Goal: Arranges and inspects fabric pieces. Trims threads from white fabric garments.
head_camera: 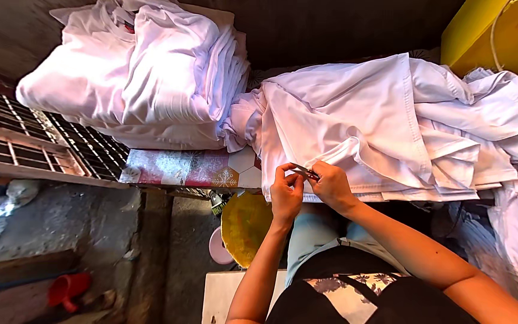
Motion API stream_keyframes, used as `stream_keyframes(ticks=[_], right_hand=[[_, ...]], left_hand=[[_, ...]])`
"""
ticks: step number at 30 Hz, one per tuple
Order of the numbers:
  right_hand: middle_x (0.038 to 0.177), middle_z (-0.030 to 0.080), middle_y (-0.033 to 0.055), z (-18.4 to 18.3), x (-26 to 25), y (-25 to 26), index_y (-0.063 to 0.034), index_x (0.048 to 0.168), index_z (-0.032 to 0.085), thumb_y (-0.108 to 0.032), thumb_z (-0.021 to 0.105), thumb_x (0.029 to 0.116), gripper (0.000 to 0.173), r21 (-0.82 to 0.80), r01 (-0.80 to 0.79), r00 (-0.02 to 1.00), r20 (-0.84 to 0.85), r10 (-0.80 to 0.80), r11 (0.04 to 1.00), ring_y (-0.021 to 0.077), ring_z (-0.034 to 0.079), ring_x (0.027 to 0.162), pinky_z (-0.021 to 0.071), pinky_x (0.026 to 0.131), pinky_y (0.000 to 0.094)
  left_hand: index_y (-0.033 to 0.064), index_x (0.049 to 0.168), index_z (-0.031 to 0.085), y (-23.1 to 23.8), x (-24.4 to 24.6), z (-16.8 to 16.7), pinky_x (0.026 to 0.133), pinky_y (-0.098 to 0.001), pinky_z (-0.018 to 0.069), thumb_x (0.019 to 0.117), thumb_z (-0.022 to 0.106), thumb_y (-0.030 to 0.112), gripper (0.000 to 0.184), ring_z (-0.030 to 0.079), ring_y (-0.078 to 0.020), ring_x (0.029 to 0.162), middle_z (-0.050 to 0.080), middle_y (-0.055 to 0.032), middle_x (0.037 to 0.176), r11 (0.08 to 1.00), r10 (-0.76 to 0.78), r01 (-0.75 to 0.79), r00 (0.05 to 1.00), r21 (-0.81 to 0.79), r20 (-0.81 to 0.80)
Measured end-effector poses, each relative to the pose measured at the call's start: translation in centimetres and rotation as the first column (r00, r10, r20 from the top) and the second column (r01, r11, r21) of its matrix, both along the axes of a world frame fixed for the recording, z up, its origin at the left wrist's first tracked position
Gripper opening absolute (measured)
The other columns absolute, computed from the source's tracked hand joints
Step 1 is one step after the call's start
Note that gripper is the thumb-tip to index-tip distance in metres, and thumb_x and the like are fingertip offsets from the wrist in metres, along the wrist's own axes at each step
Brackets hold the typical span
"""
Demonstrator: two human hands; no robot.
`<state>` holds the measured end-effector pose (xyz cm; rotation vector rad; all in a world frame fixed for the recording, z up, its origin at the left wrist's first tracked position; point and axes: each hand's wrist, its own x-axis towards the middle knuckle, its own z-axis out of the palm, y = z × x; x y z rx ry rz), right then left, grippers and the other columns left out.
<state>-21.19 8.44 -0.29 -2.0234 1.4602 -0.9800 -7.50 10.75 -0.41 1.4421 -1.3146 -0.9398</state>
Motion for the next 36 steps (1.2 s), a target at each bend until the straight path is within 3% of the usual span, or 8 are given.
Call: stream_keyframes(ticks=[2, 4, 6, 13, 18, 21, 27, 36], right_hand=[[0.076, 0.064, 0.0159, 0.0, -0.1, -0.2, 0.0064, 0.081, 0.066, -0.006, 0.073, 0.0860, 0.015, 0.080, -0.056, 0.998, 0.036, 0.053, 0.995, 0.0287, 0.065, 0.066, 0.0525, 0.058, 0.0458], [0.074, 0.060, 0.0077, 0.3, -0.6, -1.2, 0.0030, 0.089, 0.066, -0.009, 0.067, 0.0957, 0.013, 0.371, -0.155, 0.966, 0.249, 0.063, 0.915, 0.0150, 0.057, 0.065, 0.0492, 0.063, 0.0332], [0.065, 0.050, -0.0004, 0.1, -0.8, -1.7, -0.0015, 0.084, 0.061, -0.008, 0.065, 0.0981, 0.016, 0.502, -0.242, 0.904, 0.427, 0.006, 0.830, 0.0048, 0.046, 0.056, 0.0398, 0.056, 0.0224], [0.068, 0.056, 0.0032, -0.4, -0.6, -1.2, -0.0001, 0.080, 0.065, -0.010, 0.071, 0.0869, 0.014, 0.203, -0.162, 0.948, 0.305, 0.095, 0.966, 0.0081, 0.050, 0.060, 0.0421, 0.056, 0.0262], [0.066, 0.052, 0.0003, 0.7, 0.0, -1.1, -0.0022, 0.085, 0.065, -0.011, 0.070, 0.0957, 0.015, 0.518, -0.140, 0.945, 0.324, -0.042, 0.844, 0.0072, 0.047, 0.058, 0.0410, 0.058, 0.0268], [0.062, 0.050, -0.0016, 0.3, -1.3, -2.5, -0.0031, 0.080, 0.064, -0.020, 0.065, 0.1021, 0.028, 0.522, -0.241, 0.921, 0.389, 0.022, 0.818, 0.0047, 0.044, 0.055, 0.0388, 0.055, 0.0245], [0.060, 0.049, 0.0006, -0.4, -6.1, -5.1, -0.0080, 0.077, 0.062, -0.045, 0.062, 0.1007, 0.044, 0.286, -0.329, 0.939, -0.002, 0.344, 0.900, 0.0148, 0.050, 0.055, 0.0408, 0.053, 0.0377], [0.063, 0.055, 0.0055, -0.3, -5.0, -5.4, -0.0061, 0.065, 0.060, -0.055, 0.069, 0.0917, 0.056, 0.154, -0.404, 0.874, -0.228, 0.430, 0.902, 0.0221, 0.057, 0.060, 0.0412, 0.053, 0.0437]], left_hand=[[-0.0002, 0.122, 0.055, 0.0, 0.2, -0.1, 0.073, -0.0249, 0.0586, 0.0916, 0.066, -0.003, 0.032, 0.071, -0.0056, 0.075, 0.075, -0.0033, 0.086, 1.000, 0.005, -0.005, 1.000, 0.022, -0.021], [0.0000, 0.114, 0.059, 0.0, 0.6, -0.1, 0.074, -0.0246, 0.0591, 0.0929, 0.070, 0.000, 0.024, 0.071, -0.0053, 0.076, 0.075, -0.0030, 0.087, 0.999, 0.014, -0.012, 0.998, 0.047, -0.057], [-0.0020, 0.103, 0.067, 0.1, 0.8, -0.5, 0.076, -0.0230, 0.0589, 0.0925, 0.068, -0.003, 0.011, 0.069, -0.0038, 0.078, 0.073, -0.0030, 0.088, 1.000, 0.027, -0.027, 0.999, 0.009, -0.040], [-0.0021, 0.098, 0.074, 0.6, 0.6, -1.3, 0.077, -0.0177, 0.0570, 0.0917, 0.070, -0.002, 0.007, 0.069, 0.0004, 0.077, 0.075, -0.0031, 0.086, 0.999, 0.043, -0.043, 0.999, -0.029, -0.025], [-0.0036, 0.096, 0.075, 0.3, 0.2, -2.3, 0.075, -0.0181, 0.0577, 0.0875, 0.073, -0.003, 0.008, 0.069, -0.0002, 0.074, 0.075, -0.0051, 0.084, 0.996, 0.088, -0.088, 0.996, -0.023, -0.022], [-0.0005, 0.096, 0.075, -0.1, 0.3, -2.7, 0.074, -0.0206, 0.0578, 0.0915, 0.073, 0.002, 0.005, 0.068, -0.0013, 0.073, 0.074, -0.0021, 0.082, 0.992, 0.109, -0.102, 0.989, 0.079, -0.099], [0.0025, 0.099, 0.067, -0.6, 1.7, -2.4, 0.064, -0.0184, 0.0509, 0.0995, 0.063, 0.007, 0.006, 0.058, 0.0015, 0.064, 0.065, 0.0047, 0.073, 0.996, 0.071, -0.067, 0.995, 0.050, -0.070], [0.0004, 0.101, 0.065, -0.8, 1.8, -2.3, 0.061, -0.0165, 0.0476, 0.1006, 0.060, 0.008, 0.009, 0.054, 0.0033, 0.061, 0.062, 0.0040, 0.072, 0.998, 0.014, -0.008, 0.995, -0.060, 0.100]])
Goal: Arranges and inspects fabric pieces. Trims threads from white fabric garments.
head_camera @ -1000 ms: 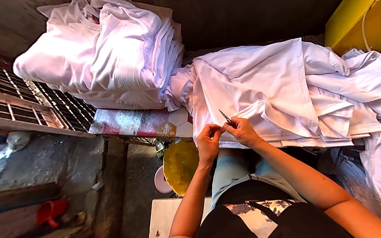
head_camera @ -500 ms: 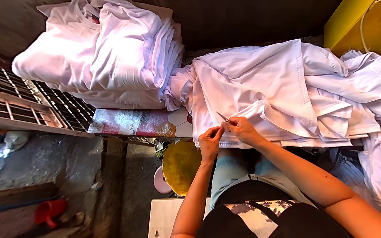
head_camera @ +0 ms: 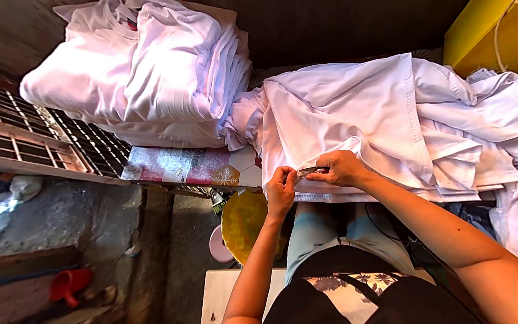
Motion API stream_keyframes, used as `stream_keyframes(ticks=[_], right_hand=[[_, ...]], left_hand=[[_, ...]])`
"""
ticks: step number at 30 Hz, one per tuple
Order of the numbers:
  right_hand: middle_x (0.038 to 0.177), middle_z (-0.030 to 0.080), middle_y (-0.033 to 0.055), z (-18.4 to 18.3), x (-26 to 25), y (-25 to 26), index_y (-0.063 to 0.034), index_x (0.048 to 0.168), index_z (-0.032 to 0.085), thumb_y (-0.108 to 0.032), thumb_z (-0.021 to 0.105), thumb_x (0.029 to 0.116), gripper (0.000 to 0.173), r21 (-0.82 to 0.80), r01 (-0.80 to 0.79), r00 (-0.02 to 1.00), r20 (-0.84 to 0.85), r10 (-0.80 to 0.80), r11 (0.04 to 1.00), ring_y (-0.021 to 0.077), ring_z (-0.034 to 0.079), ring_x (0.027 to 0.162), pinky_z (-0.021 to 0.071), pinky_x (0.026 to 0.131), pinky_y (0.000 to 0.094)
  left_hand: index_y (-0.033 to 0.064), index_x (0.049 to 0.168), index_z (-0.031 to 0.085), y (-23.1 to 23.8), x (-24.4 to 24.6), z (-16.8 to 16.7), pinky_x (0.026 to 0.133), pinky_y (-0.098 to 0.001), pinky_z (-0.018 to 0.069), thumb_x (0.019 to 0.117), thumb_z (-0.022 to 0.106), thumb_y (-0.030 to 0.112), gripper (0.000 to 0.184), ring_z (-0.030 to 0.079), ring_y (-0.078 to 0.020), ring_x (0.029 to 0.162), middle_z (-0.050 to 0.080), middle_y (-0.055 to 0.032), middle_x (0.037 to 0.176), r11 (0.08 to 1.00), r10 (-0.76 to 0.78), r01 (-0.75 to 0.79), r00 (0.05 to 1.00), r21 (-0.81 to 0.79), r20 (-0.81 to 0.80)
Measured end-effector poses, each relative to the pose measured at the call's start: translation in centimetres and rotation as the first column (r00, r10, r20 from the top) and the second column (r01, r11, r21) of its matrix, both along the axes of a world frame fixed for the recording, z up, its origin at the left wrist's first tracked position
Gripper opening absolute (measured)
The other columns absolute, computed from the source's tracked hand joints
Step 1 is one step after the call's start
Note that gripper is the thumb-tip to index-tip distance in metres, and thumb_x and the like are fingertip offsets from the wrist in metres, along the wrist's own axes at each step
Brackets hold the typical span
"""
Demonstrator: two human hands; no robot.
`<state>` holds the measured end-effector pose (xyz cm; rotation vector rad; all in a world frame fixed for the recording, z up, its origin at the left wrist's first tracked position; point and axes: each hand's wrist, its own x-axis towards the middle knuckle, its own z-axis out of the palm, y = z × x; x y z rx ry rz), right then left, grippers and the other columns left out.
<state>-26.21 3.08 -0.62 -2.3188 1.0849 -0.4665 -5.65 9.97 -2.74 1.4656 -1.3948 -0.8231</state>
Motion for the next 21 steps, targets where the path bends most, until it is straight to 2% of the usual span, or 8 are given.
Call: stream_keyframes(ticks=[9, 12, 16, 21], right_hand=[[0.061, 0.052, 0.0045, 0.4, -0.8, -1.3, -0.0068, 0.065, 0.062, -0.063, 0.064, 0.0900, 0.061, -0.126, -0.078, 0.997, -0.011, 0.077, 0.989, 0.0213, 0.056, 0.057, 0.0382, 0.050, 0.0415], [0.063, 0.053, 0.0060, 0.8, -0.7, -1.5, -0.0052, 0.066, 0.061, -0.062, 0.063, 0.0922, 0.062, -0.057, -0.110, 0.992, -0.070, 0.106, 0.992, 0.0230, 0.056, 0.060, 0.0387, 0.054, 0.0438], [0.065, 0.057, 0.0082, 1.2, -0.2, -1.7, -0.0038, 0.070, 0.066, -0.059, 0.064, 0.0935, 0.060, -0.016, -0.146, 0.986, -0.079, 0.144, 0.989, 0.0256, 0.061, 0.065, 0.0433, 0.058, 0.0468], [0.067, 0.057, 0.0082, 1.8, 0.3, -2.1, -0.0047, 0.070, 0.064, -0.062, 0.061, 0.0943, 0.062, 0.043, -0.184, 0.966, -0.179, 0.189, 0.982, 0.0262, 0.061, 0.068, 0.0428, 0.060, 0.0477]], left_hand=[[-0.0004, 0.101, 0.064, -0.2, 0.2, 0.0, 0.062, -0.0164, 0.0476, 0.1006, 0.059, 0.007, 0.008, 0.055, 0.0027, 0.063, 0.062, 0.0026, 0.073, 1.000, -0.019, 0.019, 0.999, -0.018, 0.031], [-0.0006, 0.101, 0.064, -0.2, 0.1, 0.0, 0.062, -0.0164, 0.0478, 0.1010, 0.059, 0.007, 0.009, 0.055, 0.0023, 0.062, 0.063, 0.0016, 0.073, 0.999, -0.031, 0.032, 0.999, -0.016, 0.039], [0.0002, 0.103, 0.065, -0.2, 0.2, 0.3, 0.062, -0.0189, 0.0482, 0.1017, 0.059, 0.009, 0.011, 0.056, 0.0004, 0.062, 0.064, 0.0006, 0.074, 0.999, -0.047, 0.046, 0.996, 0.015, 0.080], [0.0005, 0.102, 0.065, -0.2, 0.3, 0.1, 0.062, -0.0182, 0.0481, 0.1015, 0.059, 0.009, 0.011, 0.056, 0.0006, 0.062, 0.064, 0.0006, 0.074, 0.997, -0.074, 0.073, 0.994, 0.020, 0.080]])
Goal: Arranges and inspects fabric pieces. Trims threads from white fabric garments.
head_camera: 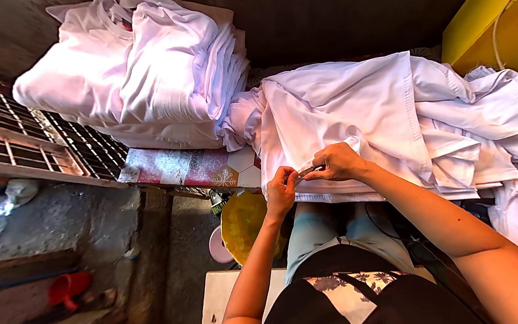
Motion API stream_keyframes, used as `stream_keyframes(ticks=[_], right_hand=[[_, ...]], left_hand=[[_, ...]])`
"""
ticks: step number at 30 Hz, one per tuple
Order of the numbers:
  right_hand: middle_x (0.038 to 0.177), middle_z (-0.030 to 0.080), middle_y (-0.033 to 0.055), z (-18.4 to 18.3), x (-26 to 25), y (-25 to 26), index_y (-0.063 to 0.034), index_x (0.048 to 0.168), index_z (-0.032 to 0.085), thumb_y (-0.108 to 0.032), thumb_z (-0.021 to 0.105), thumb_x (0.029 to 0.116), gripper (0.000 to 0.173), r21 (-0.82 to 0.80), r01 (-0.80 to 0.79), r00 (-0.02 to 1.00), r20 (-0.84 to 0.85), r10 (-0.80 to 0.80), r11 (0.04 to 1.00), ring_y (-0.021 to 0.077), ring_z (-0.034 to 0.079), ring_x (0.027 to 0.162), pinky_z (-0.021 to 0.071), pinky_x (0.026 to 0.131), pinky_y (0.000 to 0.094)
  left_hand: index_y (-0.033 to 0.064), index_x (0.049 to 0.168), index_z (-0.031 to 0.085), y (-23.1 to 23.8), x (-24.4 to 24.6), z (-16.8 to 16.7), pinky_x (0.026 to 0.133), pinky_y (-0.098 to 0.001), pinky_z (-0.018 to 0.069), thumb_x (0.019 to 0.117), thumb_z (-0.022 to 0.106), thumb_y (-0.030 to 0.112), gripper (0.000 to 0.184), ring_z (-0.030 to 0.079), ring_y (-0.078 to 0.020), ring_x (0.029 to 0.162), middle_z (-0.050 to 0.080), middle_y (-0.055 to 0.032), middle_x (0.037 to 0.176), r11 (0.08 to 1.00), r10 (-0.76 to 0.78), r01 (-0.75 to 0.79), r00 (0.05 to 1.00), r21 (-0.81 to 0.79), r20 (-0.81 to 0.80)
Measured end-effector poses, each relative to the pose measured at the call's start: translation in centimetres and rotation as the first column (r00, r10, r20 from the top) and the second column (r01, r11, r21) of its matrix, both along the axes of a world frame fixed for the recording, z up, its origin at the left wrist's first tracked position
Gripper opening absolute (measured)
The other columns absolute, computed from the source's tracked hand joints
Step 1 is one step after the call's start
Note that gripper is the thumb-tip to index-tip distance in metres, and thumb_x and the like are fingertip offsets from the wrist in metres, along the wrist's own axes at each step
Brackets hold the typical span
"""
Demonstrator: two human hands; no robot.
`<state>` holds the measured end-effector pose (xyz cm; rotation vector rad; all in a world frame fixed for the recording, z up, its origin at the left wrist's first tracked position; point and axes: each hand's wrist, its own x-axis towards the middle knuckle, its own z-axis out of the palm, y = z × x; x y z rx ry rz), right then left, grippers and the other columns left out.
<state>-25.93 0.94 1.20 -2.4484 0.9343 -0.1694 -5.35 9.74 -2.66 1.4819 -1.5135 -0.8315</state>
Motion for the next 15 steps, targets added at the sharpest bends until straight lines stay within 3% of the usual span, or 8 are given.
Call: stream_keyframes(ticks=[3, 6, 7, 9, 10, 12, 15], right_hand=[[0.065, 0.058, 0.0084, -0.1, -0.1, 0.1, -0.0051, 0.066, 0.063, -0.057, 0.061, 0.0966, 0.060, -0.005, -0.005, 1.000, -0.004, 0.005, 1.000, 0.0263, 0.061, 0.067, 0.0425, 0.059, 0.0480], [0.059, 0.055, 0.0061, -1.6, -0.7, 0.1, -0.0056, 0.068, 0.063, -0.050, 0.069, 0.0928, 0.051, 0.006, 0.086, 0.976, 0.199, -0.085, 0.996, 0.0232, 0.058, 0.058, 0.0423, 0.054, 0.0457], [0.060, 0.055, 0.0044, -2.1, -0.6, 0.0, -0.0054, 0.077, 0.066, -0.050, 0.073, 0.0895, 0.046, 0.088, 0.123, 0.950, 0.276, -0.143, 0.989, 0.0208, 0.056, 0.058, 0.0428, 0.055, 0.0444], [0.075, 0.062, 0.0052, -3.0, -0.1, -0.4, -0.0065, 0.114, 0.072, -0.044, 0.082, 0.0847, 0.049, 0.330, 0.116, 0.939, 0.272, -0.212, 0.937, 0.0205, 0.059, 0.069, 0.0495, 0.067, 0.0482], [0.079, 0.066, 0.0070, -3.7, 0.4, -0.6, -0.0062, 0.110, 0.072, -0.037, 0.083, 0.0853, 0.041, 0.403, 0.100, 0.942, 0.256, -0.217, 0.910, 0.0212, 0.063, 0.073, 0.0522, 0.071, 0.0500], [0.067, 0.055, 0.0040, -4.8, 0.9, -0.6, -0.0041, 0.082, 0.065, -0.021, 0.079, 0.0892, 0.024, 0.445, 0.065, 0.929, 0.300, -0.217, 0.893, 0.0156, 0.052, 0.063, 0.0425, 0.061, 0.0399], [0.063, 0.049, -0.0002, -4.4, 0.3, -0.6, -0.0034, 0.077, 0.060, -0.012, 0.076, 0.0920, 0.023, 0.494, -0.008, 0.902, 0.379, -0.207, 0.869, 0.0077, 0.044, 0.057, 0.0377, 0.056, 0.0280]], left_hand=[[0.0010, 0.102, 0.065, -0.1, 0.1, -0.1, 0.064, -0.0199, 0.0493, 0.1019, 0.058, 0.009, 0.011, 0.057, -0.0005, 0.064, 0.064, 0.0003, 0.075, 0.999, -0.036, 0.036, 0.999, 0.024, 0.006], [0.0011, 0.103, 0.064, -0.2, 0.3, 0.0, 0.065, -0.0234, 0.0498, 0.1031, 0.056, 0.009, 0.011, 0.058, -0.0029, 0.065, 0.063, -0.0005, 0.074, 0.997, -0.040, 0.040, 0.999, 0.060, 0.004], [0.0014, 0.103, 0.064, -0.3, 0.4, 0.1, 0.066, -0.0247, 0.0507, 0.1039, 0.055, 0.009, 0.011, 0.059, -0.0040, 0.066, 0.063, -0.0010, 0.075, 0.996, -0.044, 0.044, 0.999, 0.072, -0.001], [0.0012, 0.104, 0.062, -0.4, 0.4, 0.0, 0.066, -0.0265, 0.0497, 0.1048, 0.053, 0.008, 0.012, 0.057, -0.0063, 0.066, 0.060, -0.0023, 0.075, 0.997, -0.048, 0.047, 0.999, 0.059, 0.009], [0.0008, 0.104, 0.061, -0.4, 0.3, 0.0, 0.068, -0.0278, 0.0507, 0.1052, 0.052, 0.008, 0.012, 0.059, -0.0080, 0.070, 0.061, -0.0036, 0.078, 0.998, -0.052, 0.051, 0.998, 0.031, 0.046], [-0.0025, 0.103, 0.063, -0.1, 0.9, 0.0, 0.078, -0.0364, 0.0557, 0.1049, 0.051, 0.006, 0.015, 0.066, -0.0177, 0.082, 0.066, -0.0103, 0.088, 0.995, -0.049, 0.066, 0.977, -0.072, 0.205], [-0.0086, 0.100, 0.065, 1.6, 3.5, 0.1, 0.080, -0.0499, 0.0576, 0.0989, 0.052, -0.002, 0.015, 0.069, -0.0345, 0.089, 0.066, -0.0213, 0.097, 0.989, 0.012, 0.057, 0.889, -0.137, 0.457]])
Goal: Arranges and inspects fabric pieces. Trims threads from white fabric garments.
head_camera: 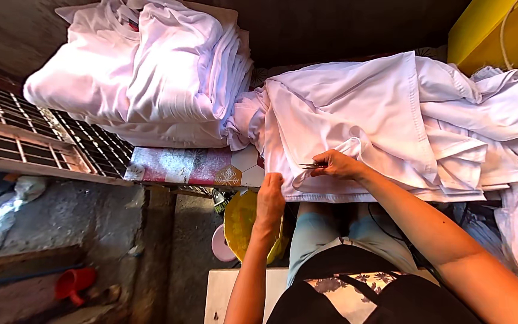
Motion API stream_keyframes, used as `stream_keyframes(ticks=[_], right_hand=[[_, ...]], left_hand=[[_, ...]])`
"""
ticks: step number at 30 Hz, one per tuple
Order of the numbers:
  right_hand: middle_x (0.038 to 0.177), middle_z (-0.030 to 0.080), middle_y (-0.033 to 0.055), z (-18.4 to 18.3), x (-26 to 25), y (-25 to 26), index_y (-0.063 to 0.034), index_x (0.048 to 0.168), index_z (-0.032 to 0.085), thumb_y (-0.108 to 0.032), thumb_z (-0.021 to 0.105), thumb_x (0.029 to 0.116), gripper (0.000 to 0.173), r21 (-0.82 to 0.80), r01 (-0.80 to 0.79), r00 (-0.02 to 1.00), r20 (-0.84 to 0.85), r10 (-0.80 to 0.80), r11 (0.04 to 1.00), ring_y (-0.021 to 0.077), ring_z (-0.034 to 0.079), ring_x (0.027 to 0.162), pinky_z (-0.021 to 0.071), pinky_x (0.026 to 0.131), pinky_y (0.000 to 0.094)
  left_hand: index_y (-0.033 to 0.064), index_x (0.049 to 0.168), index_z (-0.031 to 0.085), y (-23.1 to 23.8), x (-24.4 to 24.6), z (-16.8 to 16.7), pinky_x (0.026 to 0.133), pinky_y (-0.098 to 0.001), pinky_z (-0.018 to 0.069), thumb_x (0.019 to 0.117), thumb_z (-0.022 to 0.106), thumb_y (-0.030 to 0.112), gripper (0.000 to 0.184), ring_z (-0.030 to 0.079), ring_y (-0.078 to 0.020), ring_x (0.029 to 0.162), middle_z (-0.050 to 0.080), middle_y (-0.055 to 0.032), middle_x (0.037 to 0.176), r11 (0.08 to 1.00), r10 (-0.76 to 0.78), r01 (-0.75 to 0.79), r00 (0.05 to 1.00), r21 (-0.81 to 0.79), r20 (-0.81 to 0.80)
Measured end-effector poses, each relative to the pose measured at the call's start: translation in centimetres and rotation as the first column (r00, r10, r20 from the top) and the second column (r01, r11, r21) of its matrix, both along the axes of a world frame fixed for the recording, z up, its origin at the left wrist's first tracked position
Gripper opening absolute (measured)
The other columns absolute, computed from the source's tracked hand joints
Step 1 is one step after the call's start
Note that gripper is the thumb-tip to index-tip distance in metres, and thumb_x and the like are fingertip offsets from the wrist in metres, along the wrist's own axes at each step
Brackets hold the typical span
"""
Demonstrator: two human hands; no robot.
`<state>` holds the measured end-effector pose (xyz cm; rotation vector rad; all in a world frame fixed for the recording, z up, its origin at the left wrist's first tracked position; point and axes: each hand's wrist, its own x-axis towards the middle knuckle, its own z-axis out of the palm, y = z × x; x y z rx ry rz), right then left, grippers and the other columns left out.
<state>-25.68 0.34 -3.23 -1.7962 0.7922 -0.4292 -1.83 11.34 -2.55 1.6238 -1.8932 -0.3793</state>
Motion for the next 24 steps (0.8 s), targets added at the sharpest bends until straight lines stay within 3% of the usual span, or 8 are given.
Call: stream_keyframes(ticks=[2, 5, 7, 9, 13, 15, 19, 24], right_hand=[[0.062, 0.047, -0.0016, 0.4, -0.7, 0.2, -0.0037, 0.076, 0.060, -0.012, 0.074, 0.0936, 0.024, 0.035, 0.023, 0.999, 0.040, -0.025, 0.999, 0.0047, 0.043, 0.055, 0.0356, 0.054, 0.0233], [0.060, 0.046, -0.0025, 0.9, -1.2, 0.6, -0.0045, 0.074, 0.058, -0.015, 0.070, 0.0976, 0.028, 0.067, 0.052, 0.996, 0.069, -0.057, 0.996, 0.0028, 0.042, 0.053, 0.0340, 0.052, 0.0210], [0.060, 0.046, -0.0028, 1.1, -0.9, 0.7, -0.0045, 0.074, 0.059, -0.017, 0.067, 0.0996, 0.030, 0.059, 0.037, 0.997, 0.063, -0.041, 0.998, 0.0027, 0.042, 0.054, 0.0342, 0.053, 0.0209], [0.059, 0.046, -0.0038, 1.2, -0.5, 0.8, -0.0053, 0.072, 0.057, -0.017, 0.066, 0.0999, 0.032, 0.050, 0.020, 0.996, 0.089, -0.024, 0.999, 0.0014, 0.041, 0.052, 0.0330, 0.051, 0.0198], [0.058, 0.045, -0.0045, 2.2, -0.2, 0.7, -0.0068, 0.069, 0.055, -0.015, 0.064, 0.1008, 0.034, 0.063, -0.012, 0.991, 0.133, 0.004, 0.998, 0.0007, 0.041, 0.052, 0.0326, 0.051, 0.0188], [0.058, 0.047, -0.0042, 2.5, -0.7, 0.7, -0.0068, 0.070, 0.056, -0.015, 0.064, 0.1001, 0.032, 0.048, 0.080, 0.988, 0.131, -0.086, 0.996, 0.0010, 0.042, 0.052, 0.0343, 0.051, 0.0196], [0.082, 0.066, 0.0073, 2.8, -0.7, 2.4, -0.0013, 0.100, 0.072, -0.015, 0.072, 0.0955, 0.014, -0.211, 0.382, 0.924, 0.090, -0.371, 0.900, 0.0143, 0.059, 0.068, 0.0510, 0.064, 0.0351], [0.081, 0.066, 0.0110, 1.7, 1.8, 6.3, 0.0018, 0.079, 0.069, -0.013, 0.080, 0.0819, 0.018, -0.421, 0.468, 0.884, 0.239, -0.402, 0.777, 0.0188, 0.063, 0.069, 0.0535, 0.060, 0.0369]], left_hand=[[-0.0118, 0.105, 0.065, 1.7, 3.1, 0.3, 0.085, -0.0561, 0.0564, 0.0998, 0.051, -0.001, 0.019, 0.069, -0.0429, 0.095, 0.066, -0.0276, 0.102, 0.980, 0.108, -0.139, 0.973, 0.142, 0.204], [-0.0112, 0.127, 0.061, 2.9, 6.4, 0.8, 0.106, -0.0654, 0.0398, 0.1029, 0.052, 0.006, 0.031, 0.051, -0.0542, 0.127, 0.055, -0.0374, 0.132, 0.695, 0.221, -0.467, 0.863, 0.547, 0.455], [-0.0107, 0.121, 0.065, 3.2, 6.0, 0.9, 0.108, -0.0612, 0.0421, 0.1025, 0.060, 0.016, 0.033, 0.055, -0.0494, 0.126, 0.059, -0.0339, 0.131, 0.799, 0.283, -0.372, 0.926, 0.473, 0.250], [-0.0100, 0.121, 0.064, 2.4, 2.8, 0.4, 0.101, -0.0471, 0.0513, 0.0973, 0.066, 0.018, 0.037, 0.064, -0.0331, 0.117, 0.066, -0.0244, 0.123, 0.938, 0.241, -0.171, 0.947, 0.301, -0.212], [-0.0003, 0.123, 0.057, -0.8, -3.1, 1.3, 0.085, -0.0311, 0.0585, 0.0909, 0.070, 0.001, 0.035, 0.070, -0.0097, 0.089, 0.073, -0.0037, 0.098, 0.944, 0.165, 0.138, 0.593, 0.301, -0.788], [0.0053, 0.115, 0.055, -1.7, -3.7, 2.1, 0.081, -0.0299, 0.0589, 0.0919, 0.065, -0.008, 0.028, 0.071, -0.0085, 0.080, 0.074, -0.0004, 0.086, 0.910, 0.243, 0.193, 0.466, 0.366, -0.851], [0.0065, 0.105, 0.055, -2.0, -3.8, 3.2, 0.079, -0.0275, 0.0587, 0.0938, 0.063, -0.009, 0.021, 0.071, -0.0077, 0.076, 0.074, -0.0006, 0.082, 0.887, 0.330, 0.152, 0.451, 0.436, -0.829], [0.0065, 0.103, 0.057, -1.6, -4.2, 3.7, 0.078, -0.0260, 0.0581, 0.0938, 0.064, -0.008, 0.019, 0.069, -0.0060, 0.076, 0.073, 0.0009, 0.081, 0.898, 0.318, 0.120, 0.488, 0.423, -0.813]])
